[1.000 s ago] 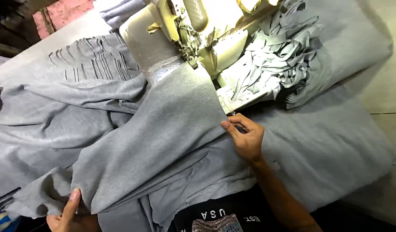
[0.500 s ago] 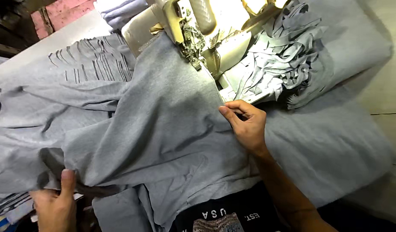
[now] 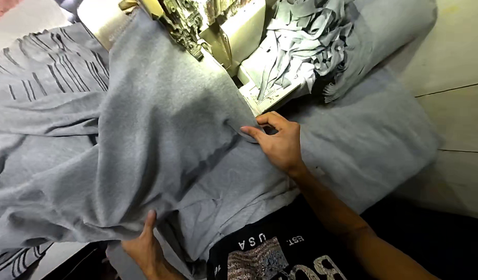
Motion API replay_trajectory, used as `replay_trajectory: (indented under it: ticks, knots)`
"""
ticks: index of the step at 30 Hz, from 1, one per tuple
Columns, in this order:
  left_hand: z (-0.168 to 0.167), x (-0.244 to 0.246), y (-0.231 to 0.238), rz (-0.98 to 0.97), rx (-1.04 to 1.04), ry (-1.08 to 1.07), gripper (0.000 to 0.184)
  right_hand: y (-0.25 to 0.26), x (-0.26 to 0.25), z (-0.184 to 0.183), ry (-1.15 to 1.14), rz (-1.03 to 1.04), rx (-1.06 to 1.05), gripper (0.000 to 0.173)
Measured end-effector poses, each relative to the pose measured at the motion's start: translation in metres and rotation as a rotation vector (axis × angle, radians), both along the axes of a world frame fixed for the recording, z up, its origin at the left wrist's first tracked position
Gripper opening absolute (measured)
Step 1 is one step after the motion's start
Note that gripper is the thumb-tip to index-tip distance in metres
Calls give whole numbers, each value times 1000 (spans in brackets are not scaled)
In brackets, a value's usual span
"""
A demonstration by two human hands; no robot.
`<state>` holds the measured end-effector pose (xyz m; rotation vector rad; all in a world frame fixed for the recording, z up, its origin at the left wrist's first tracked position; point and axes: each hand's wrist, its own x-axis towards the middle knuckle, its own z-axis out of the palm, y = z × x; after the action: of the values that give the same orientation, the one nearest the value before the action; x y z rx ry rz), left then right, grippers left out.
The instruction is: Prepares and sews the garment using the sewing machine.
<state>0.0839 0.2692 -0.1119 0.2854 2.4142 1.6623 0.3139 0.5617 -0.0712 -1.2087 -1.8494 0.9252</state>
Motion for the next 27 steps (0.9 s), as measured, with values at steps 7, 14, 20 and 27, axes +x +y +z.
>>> replay_trajectory:
  ticks: [7, 14, 20, 27]
  knots:
    - [86, -26, -34, -8, 249, 90, 29, 1, 12, 9, 171, 148, -117, 10]
    - [102, -37, -20, -76, 238, 70, 27, 11, 5, 14, 244, 171, -139, 11]
    - [106, -64, -10, -44, 236, 103, 32, 32, -11, 21, 270, 220, -100, 10]
    - [93, -116, -20, -37, 77, 254, 54, 36, -13, 22, 266, 288, -99, 10]
